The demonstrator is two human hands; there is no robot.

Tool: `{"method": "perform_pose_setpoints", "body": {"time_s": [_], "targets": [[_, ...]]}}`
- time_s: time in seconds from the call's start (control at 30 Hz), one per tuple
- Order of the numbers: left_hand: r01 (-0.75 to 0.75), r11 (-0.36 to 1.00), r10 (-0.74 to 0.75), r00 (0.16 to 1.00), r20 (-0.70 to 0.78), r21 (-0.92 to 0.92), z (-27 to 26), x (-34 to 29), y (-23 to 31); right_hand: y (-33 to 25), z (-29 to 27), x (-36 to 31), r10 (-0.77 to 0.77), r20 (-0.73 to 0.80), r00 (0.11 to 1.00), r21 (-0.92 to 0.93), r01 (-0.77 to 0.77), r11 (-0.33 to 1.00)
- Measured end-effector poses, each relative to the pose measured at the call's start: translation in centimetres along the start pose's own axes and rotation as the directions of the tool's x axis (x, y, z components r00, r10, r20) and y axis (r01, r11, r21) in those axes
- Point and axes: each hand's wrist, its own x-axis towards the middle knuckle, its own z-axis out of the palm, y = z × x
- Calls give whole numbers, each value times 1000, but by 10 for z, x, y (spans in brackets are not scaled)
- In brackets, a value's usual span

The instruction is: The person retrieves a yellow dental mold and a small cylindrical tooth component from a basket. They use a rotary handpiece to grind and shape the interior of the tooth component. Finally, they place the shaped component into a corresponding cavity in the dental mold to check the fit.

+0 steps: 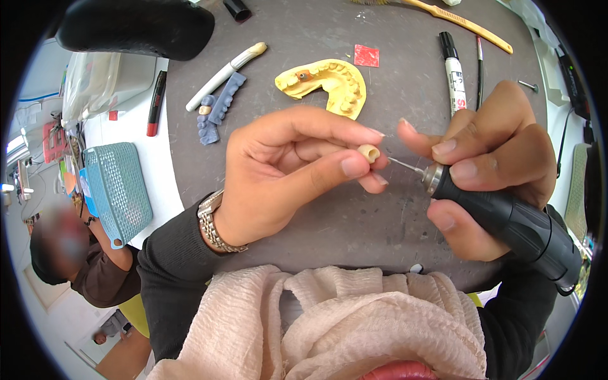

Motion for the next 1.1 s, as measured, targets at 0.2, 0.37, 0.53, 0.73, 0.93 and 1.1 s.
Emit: {"method": "perform_pose_setpoints", "body": {"time_s": [0.2, 0.37, 0.53, 0.73, 0.93, 1.1], "targets": [[-22, 998, 26, 997, 69, -61, -4, 0, -2, 0, 10, 0, -10, -31, 999, -23, 10, 1000], [-39, 998, 42, 997, 61, -44, -3, 0, -3, -3, 9, 1, 3, -45, 999, -32, -5, 999], [-29, 1000, 29, 997, 68, 11, -2, 1, -1, -1, 6, 1, -35, -17, 999, -88, 34, 996], [-59, 995, 53, 996, 78, 76, -3, 1, -1, -3, 10, 3, -35, -30, 999, -140, 31, 990], [-114, 983, 103, 991, 82, 141, -3, 1, -2, -2, 9, 2, -16, -30, 999, -218, 9, 976], [-108, 987, 100, 992, 71, 121, -1, 1, -2, -2, 6, -1, -24, -24, 999, -252, 17, 967]]}}
